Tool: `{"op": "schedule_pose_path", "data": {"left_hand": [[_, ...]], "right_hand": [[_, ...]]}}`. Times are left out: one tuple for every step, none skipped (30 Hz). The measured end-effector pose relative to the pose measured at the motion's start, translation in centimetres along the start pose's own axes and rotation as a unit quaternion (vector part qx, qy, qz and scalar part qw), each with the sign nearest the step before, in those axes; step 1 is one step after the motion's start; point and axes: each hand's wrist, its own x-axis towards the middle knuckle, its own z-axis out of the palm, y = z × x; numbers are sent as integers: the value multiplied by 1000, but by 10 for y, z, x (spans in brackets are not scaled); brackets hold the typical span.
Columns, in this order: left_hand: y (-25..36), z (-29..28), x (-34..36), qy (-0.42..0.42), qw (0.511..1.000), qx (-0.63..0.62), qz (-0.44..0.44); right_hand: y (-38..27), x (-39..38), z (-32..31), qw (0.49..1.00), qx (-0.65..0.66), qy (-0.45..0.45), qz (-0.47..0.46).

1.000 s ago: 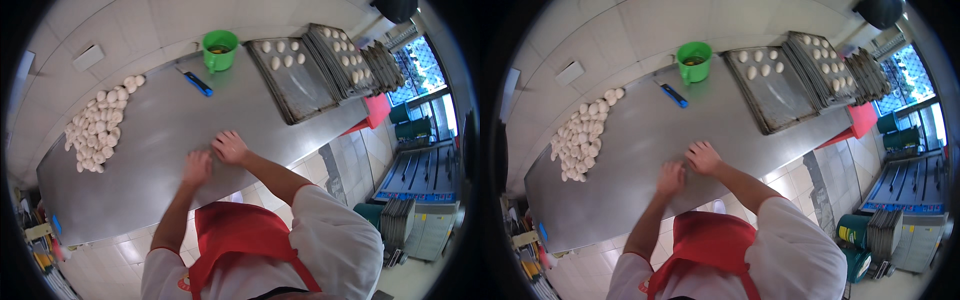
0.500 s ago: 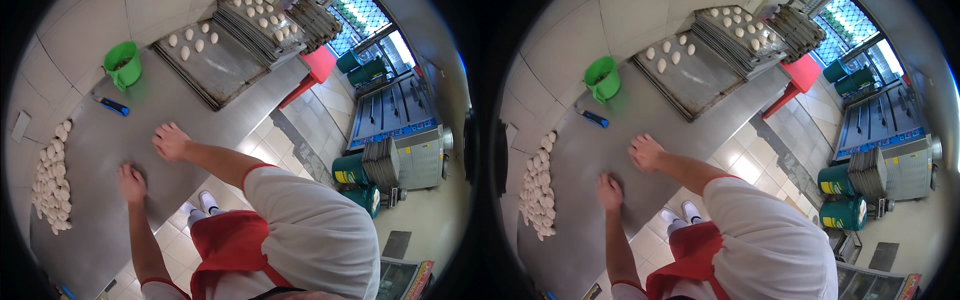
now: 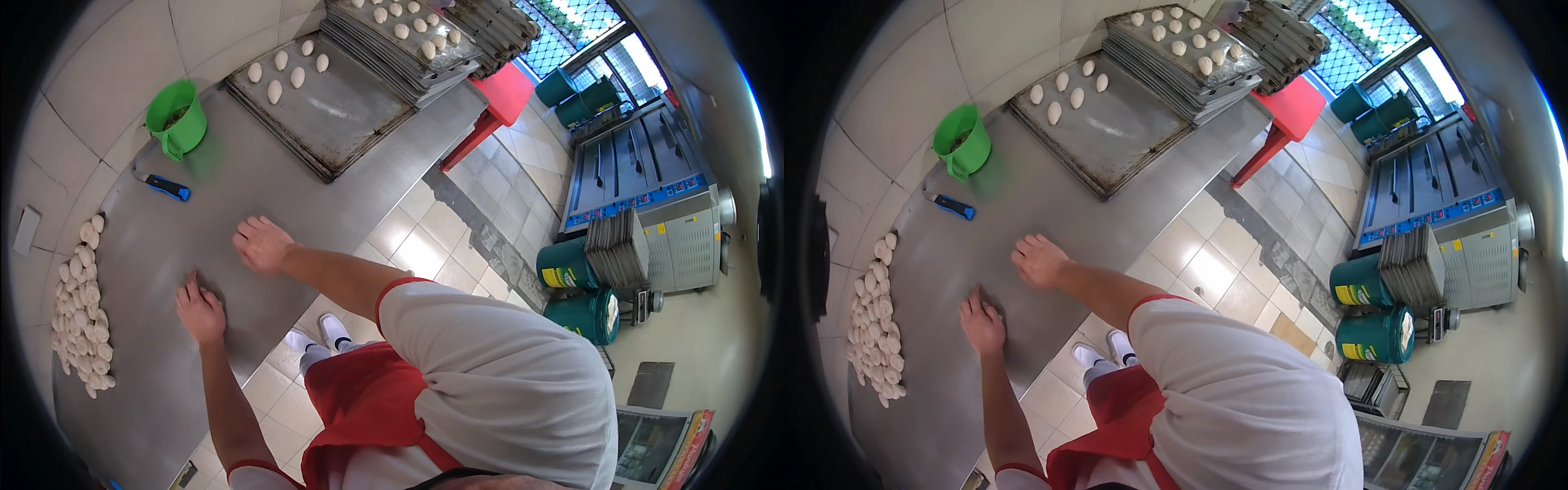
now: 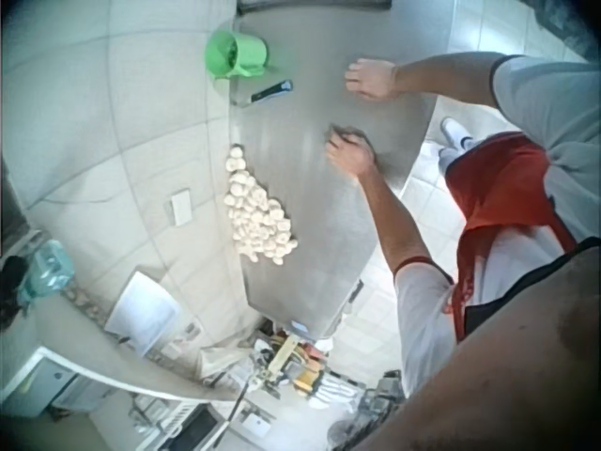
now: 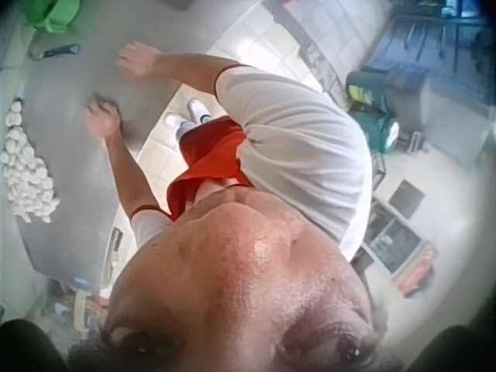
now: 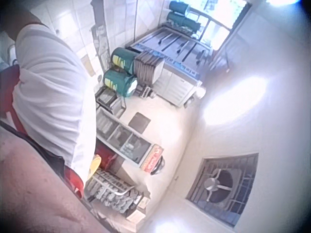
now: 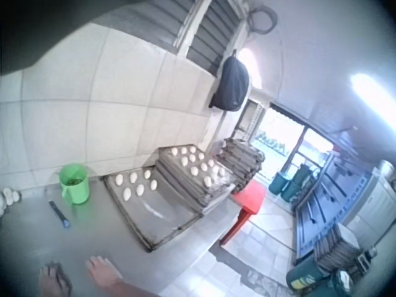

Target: The person shapes dough balls by hand, places them onto metal baking trays, and uses a knife to score the surface of each piece. They then apply a liquid coating to the dough with a brush and place the trays into a commercial oven rack.

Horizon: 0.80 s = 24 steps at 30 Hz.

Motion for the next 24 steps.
{"op": "schedule_pose_path", "data": {"left_hand": [[-5, 8, -10, 4, 1000, 19, 3], [-9, 15, -28, 8, 999, 38, 6], [-14, 18, -39, 13, 998, 58, 4], [-16, 10, -44, -2, 998, 59, -16], [-13, 3, -49, -16, 998, 58, -34], [-7, 1, -49, -35, 997, 52, -46], [0, -5, -36, -17, 998, 55, -37], [6, -9, -15, 1, 998, 60, -30], [11, -11, 0, 19, 997, 64, -23], [7, -8, 8, 32, 997, 71, -10], [-3, -6, 15, 45, 996, 77, 3], [-10, -4, 18, 59, 995, 84, 16], [-8, 4, 13, 37, 996, 76, 28], [-6, 11, -1, 15, 997, 69, 40], [-6, 19, -8, -7, 996, 59, 59], [-11, 20, -20, -11, 997, 46, 56], [-19, 17, -35, -15, 998, 37, 47], [-17, 9, -39, -19, 999, 29, 40], [-15, 6, -32, -12, 998, 46, 41], [-15, 4, -19, -6, 997, 63, 41], [-14, -3, -1, 2, 996, 81, 40], [-11, -5, 18, 14, 997, 67, 48], [-9, -5, 35, 21, 997, 53, 55], [-8, -3, 47, 30, 997, 40, 60]], "right_hand": [[2, -8, 5, 999, 6, 31, -11], [4, -29, 9, 998, 11, 62, -21], [1, -45, 11, 995, 18, 91, -35], [-8, -55, 8, 998, 29, 48, -28], [-15, -66, 3, 999, 37, 6, -20], [-16, -72, -2, 998, 41, -37, -2], [-15, -62, -5, 999, 28, -21, -9], [-14, -45, -5, 1000, 15, -4, -16], [-14, -28, -5, 1000, 3, 12, -25], [-15, -13, -5, 999, 20, 20, -22], [-17, 3, -7, 999, 38, 28, -19], [-19, 12, -7, 998, 57, 36, -17], [-7, 0, 7, 995, 43, 84, -38], [3, -21, 19, 989, 27, 131, -59], [14, -39, 31, 981, 6, 180, -77], [12, -54, 37, 983, 16, 166, -71], [5, -72, 41, 986, 32, 151, -69], [-2, -75, 36, 987, 48, 138, -66], [-5, -65, 35, 989, 36, 130, -63], [-7, -51, 35, 991, 24, 120, -60], [-12, -29, 29, 992, 13, 111, -60], [-13, -7, 27, 991, 18, 122, -53], [-13, 17, 27, 990, 25, 131, -43], [-11, 33, 28, 989, 34, 140, -37]]}}
